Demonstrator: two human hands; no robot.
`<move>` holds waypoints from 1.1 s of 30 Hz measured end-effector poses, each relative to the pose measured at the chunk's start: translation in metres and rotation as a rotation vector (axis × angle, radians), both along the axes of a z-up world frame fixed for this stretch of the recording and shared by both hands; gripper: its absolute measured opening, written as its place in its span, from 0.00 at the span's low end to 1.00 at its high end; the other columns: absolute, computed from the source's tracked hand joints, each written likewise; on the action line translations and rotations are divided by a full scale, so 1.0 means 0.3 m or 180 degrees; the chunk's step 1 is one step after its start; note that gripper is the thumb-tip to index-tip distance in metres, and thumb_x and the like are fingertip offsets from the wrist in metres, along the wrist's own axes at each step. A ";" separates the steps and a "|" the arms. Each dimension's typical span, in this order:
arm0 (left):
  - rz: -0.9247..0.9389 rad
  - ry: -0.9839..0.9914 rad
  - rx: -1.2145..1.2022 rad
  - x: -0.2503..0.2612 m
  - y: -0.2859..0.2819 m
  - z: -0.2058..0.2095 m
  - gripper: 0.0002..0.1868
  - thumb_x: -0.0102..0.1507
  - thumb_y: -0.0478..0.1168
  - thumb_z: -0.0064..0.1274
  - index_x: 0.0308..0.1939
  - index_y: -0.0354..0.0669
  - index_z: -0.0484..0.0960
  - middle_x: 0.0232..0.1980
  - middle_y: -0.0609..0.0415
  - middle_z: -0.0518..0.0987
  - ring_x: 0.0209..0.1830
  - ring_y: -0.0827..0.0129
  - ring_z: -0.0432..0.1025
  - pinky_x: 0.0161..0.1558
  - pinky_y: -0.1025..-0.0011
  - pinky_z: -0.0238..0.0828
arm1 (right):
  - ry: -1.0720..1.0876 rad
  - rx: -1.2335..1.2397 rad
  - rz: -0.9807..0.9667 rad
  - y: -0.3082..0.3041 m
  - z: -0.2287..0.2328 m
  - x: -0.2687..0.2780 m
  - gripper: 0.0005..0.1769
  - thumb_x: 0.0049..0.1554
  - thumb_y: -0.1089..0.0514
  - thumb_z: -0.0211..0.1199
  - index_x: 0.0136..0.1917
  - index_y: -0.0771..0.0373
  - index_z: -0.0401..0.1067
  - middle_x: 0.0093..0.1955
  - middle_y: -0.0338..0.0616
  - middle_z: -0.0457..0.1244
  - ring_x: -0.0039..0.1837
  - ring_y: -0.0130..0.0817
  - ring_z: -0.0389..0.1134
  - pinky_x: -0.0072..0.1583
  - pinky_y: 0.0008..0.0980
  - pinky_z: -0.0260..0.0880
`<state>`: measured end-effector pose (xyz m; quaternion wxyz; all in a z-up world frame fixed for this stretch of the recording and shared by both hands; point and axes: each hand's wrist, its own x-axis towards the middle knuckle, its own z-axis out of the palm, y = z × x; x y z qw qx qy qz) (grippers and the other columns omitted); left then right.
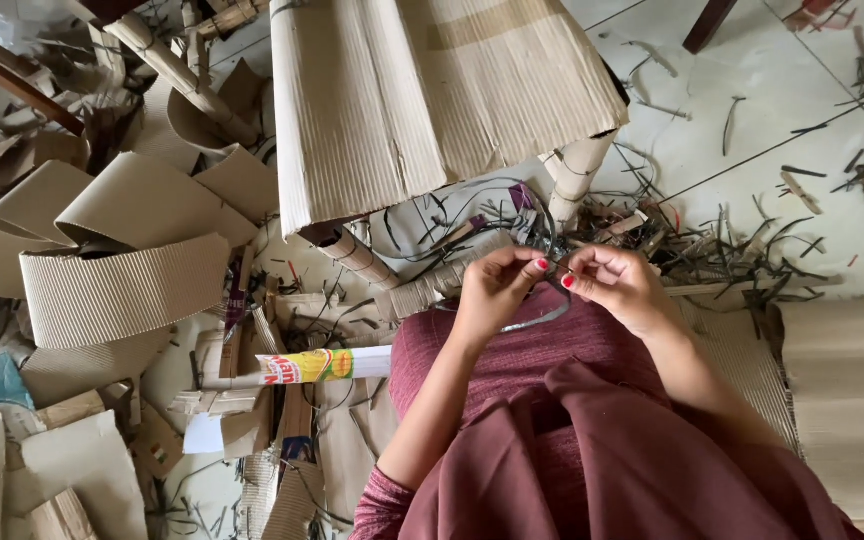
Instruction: Wrapping a wooden chair seat with corrugated cardboard and securing it with plastic ties using scissors.
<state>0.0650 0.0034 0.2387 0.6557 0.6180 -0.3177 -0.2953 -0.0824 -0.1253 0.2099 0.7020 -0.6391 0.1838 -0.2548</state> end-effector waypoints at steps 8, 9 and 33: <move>-0.0049 0.2517 -0.0959 0.056 -0.031 -0.173 0.06 0.74 0.39 0.43 0.45 0.42 0.74 0.45 0.46 0.84 0.44 0.66 0.81 0.56 0.55 0.78 | -0.1850 0.1819 0.0539 -0.152 -0.193 0.012 0.13 0.68 0.53 0.47 0.61 0.53 0.70 0.64 0.50 0.66 0.73 0.43 0.65 0.76 0.45 0.58; -0.0120 0.2857 -0.1148 0.064 -0.023 -0.163 0.07 0.74 0.39 0.41 0.45 0.42 0.73 0.47 0.46 0.84 0.47 0.65 0.82 0.57 0.53 0.77 | -0.1867 0.2072 0.0550 -0.173 -0.201 -0.003 0.14 0.71 0.51 0.44 0.60 0.55 0.69 0.53 0.47 0.71 0.67 0.41 0.71 0.76 0.45 0.57; -0.2635 0.1101 0.0235 0.158 0.045 0.033 0.69 0.56 0.89 0.09 0.72 0.32 0.66 0.65 0.25 0.72 0.71 0.33 0.63 0.72 0.35 0.51 | -0.1285 0.1122 0.0339 -0.257 -0.088 -0.068 0.10 0.65 0.59 0.52 0.56 0.64 0.70 0.27 0.30 0.43 0.28 0.21 0.40 0.34 0.26 0.49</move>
